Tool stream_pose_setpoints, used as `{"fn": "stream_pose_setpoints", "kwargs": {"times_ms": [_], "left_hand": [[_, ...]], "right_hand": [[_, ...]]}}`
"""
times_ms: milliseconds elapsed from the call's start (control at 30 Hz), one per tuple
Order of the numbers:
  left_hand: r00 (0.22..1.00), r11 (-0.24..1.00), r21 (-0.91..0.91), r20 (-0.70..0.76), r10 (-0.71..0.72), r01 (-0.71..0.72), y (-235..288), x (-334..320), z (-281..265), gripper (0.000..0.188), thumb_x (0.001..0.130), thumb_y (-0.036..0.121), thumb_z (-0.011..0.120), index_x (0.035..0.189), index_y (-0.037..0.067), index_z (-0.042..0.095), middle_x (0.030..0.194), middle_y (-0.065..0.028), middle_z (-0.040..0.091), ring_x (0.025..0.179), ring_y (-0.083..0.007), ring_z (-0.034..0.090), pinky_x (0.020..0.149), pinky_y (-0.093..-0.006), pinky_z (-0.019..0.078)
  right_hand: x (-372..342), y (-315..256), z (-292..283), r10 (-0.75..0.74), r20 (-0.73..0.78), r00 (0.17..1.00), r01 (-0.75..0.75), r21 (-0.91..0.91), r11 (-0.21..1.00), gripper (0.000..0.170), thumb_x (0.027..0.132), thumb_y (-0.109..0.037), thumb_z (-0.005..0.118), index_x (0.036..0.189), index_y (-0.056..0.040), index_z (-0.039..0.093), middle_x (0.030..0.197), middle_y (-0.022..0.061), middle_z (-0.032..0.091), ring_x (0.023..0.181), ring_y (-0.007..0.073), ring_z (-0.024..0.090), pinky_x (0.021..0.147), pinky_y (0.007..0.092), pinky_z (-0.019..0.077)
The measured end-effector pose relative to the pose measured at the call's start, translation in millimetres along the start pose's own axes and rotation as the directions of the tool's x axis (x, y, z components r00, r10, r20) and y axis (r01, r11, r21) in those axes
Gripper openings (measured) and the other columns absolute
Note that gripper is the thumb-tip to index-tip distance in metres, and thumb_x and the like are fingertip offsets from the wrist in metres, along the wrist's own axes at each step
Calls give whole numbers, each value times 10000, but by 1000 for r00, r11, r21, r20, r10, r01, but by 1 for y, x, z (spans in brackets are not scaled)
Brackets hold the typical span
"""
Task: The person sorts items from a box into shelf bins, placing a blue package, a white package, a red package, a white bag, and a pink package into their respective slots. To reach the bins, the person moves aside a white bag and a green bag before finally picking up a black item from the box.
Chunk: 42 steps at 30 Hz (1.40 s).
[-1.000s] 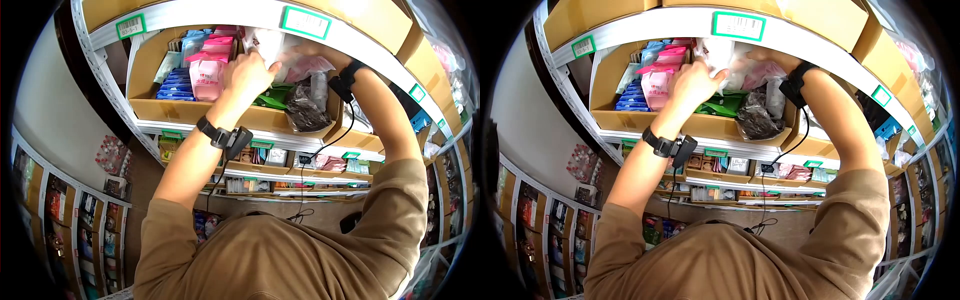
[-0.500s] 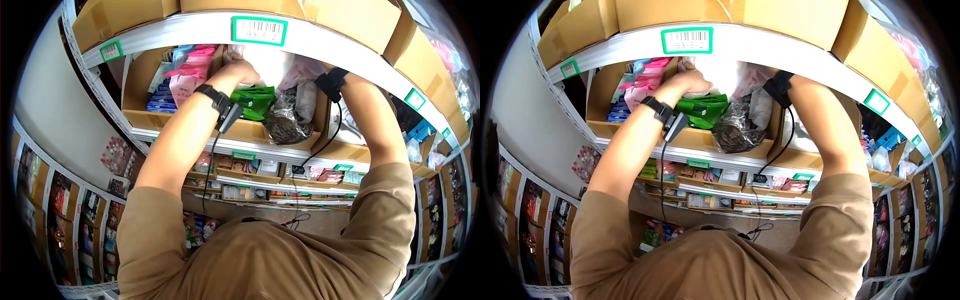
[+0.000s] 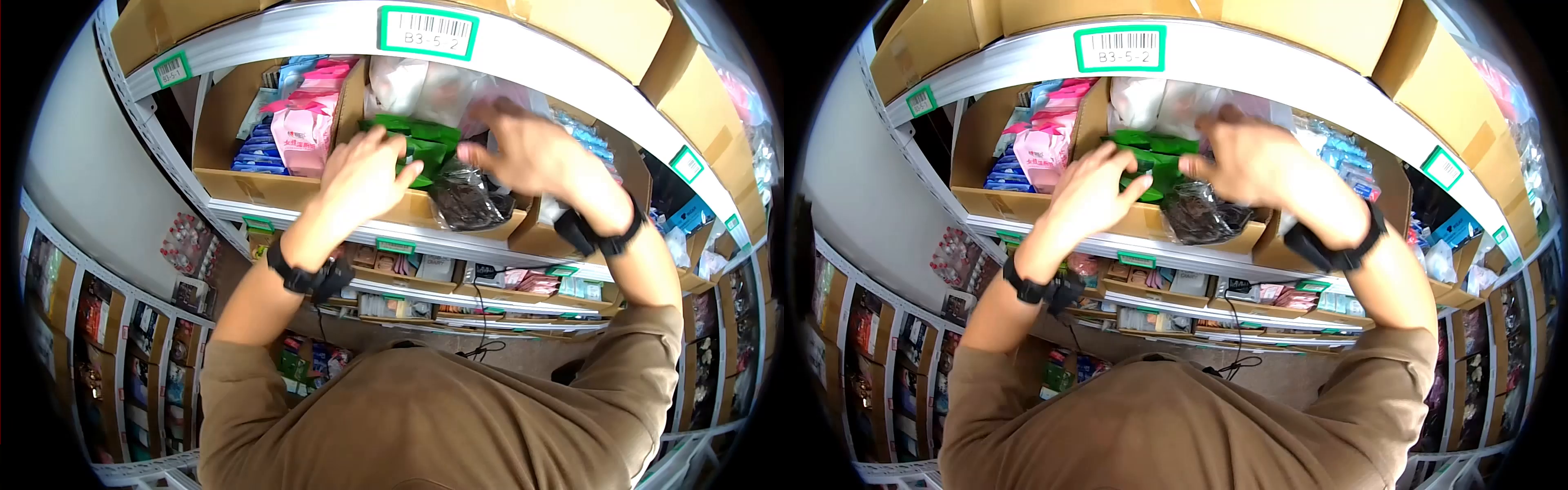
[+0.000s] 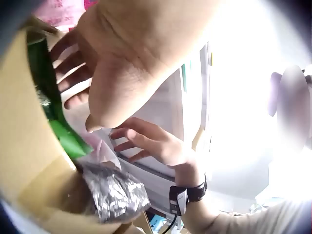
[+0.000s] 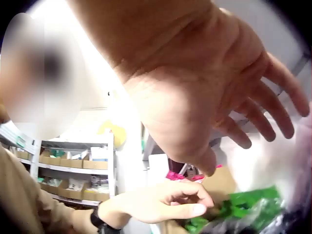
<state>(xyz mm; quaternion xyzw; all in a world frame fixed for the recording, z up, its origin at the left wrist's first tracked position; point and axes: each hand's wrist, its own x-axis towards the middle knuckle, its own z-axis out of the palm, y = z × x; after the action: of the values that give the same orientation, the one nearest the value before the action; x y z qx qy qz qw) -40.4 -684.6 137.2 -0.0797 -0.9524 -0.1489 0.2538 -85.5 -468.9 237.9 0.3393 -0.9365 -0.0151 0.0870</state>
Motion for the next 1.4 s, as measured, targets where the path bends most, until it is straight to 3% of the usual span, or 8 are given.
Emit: {"fn": "stream_pose_setpoints", "kwargs": {"times_ms": [133, 333, 533, 700, 900, 1100, 1233, 1400], "left_hand": [[979, 984, -19, -111, 173, -176, -16, -21, 7, 235, 834, 288, 722, 911, 72, 668, 1084, -108, 624, 1009, -300, 589, 867, -430, 440], [920, 932, 45, -146, 363, -360, -33, 8, 24, 333, 790, 367, 746, 988, 102, 703, 1228, -58, 604, 1187, -267, 508, 992, -435, 358], [922, 994, 105, 387, -1, -43, -36, 57, 45, 754, 718, 490, 792, 1312, 97, 545, 1366, -123, 544, 1289, -302, 486, 1037, -457, 408], [910, 987, 155, 402, -103, 43, -34, 56, 37, 739, 698, 450, 821, 1260, 71, 526, 1288, -164, 585, 1252, -316, 519, 1010, -464, 420], [868, 975, 213, 470, -159, 63, -31, 62, 32, 594, 722, 318, 836, 1228, 94, 619, 1152, -178, 658, 1154, -340, 593, 985, -470, 416], [980, 917, 357, 19, -197, 178, 0, 43, 43, 472, 757, 257, 775, 1180, 101, 634, 1156, -83, 606, 1192, -280, 530, 975, -476, 399], [956, 993, 112, -287, 59, -28, 6, -11, 23, 526, 807, 240, 752, 1273, 66, 580, 1291, -157, 568, 1205, -349, 536, 1015, -410, 438], [879, 912, -314, -310, -361, 264, 19, -176, -1, 164, 916, 79, 658, 1060, 1, 646, 1045, -86, 691, 1011, -179, 641, 911, -317, 485]], "right_hand": [[-59, -19, 31, -173, 182, 968, 173, 16, 985, 638, 873, -413, 694, 1398, -134, 460, 1349, 227, 467, 1106, 425, 603, 914, 469, 527], [-20, 4, 63, -113, -176, 978, 108, -36, 993, 357, 811, -60, 693, 1159, -114, 638, 1197, 113, 561, 968, 326, 655, 776, 411, 556], [-11, 23, 109, -91, -262, 961, 75, -70, 995, 310, 839, -64, 614, 1145, -112, 631, 1198, 135, 556, 994, 319, 652, 788, 418, 562], [-37, 24, 97, -129, -530, 838, 163, 17, 987, 223, 846, -128, 662, 1065, -98, 642, 1117, 71, 589, 955, 282, 624, 795, 390, 544], [-47, 47, 118, -260, -492, 831, 358, 115, 927, 220, 889, -250, 659, 1013, -70, 682, 1019, 62, 634, 907, 263, 619, 792, 369, 518], [-68, 47, 116, -279, -523, 806, 397, 128, 909, 469, 828, -259, 725, 1234, -64, 590, 1382, 177, 468, 1301, 386, 433, 1041, 471, 402], [-83, 43, 131, -216, -712, 668, 602, 348, 718, 397, 790, -97, 722, 1163, -28, 602, 1393, 225, 473, 1348, 453, 380, 1102, 523, 332], [-96, 14, 177, -299, -664, 685, 723, 672, 163, 159, 791, -25, 678, 941, 5, 634, 1165, 233, 622, 1115, 411, 614, 952, 465, 491]]}}
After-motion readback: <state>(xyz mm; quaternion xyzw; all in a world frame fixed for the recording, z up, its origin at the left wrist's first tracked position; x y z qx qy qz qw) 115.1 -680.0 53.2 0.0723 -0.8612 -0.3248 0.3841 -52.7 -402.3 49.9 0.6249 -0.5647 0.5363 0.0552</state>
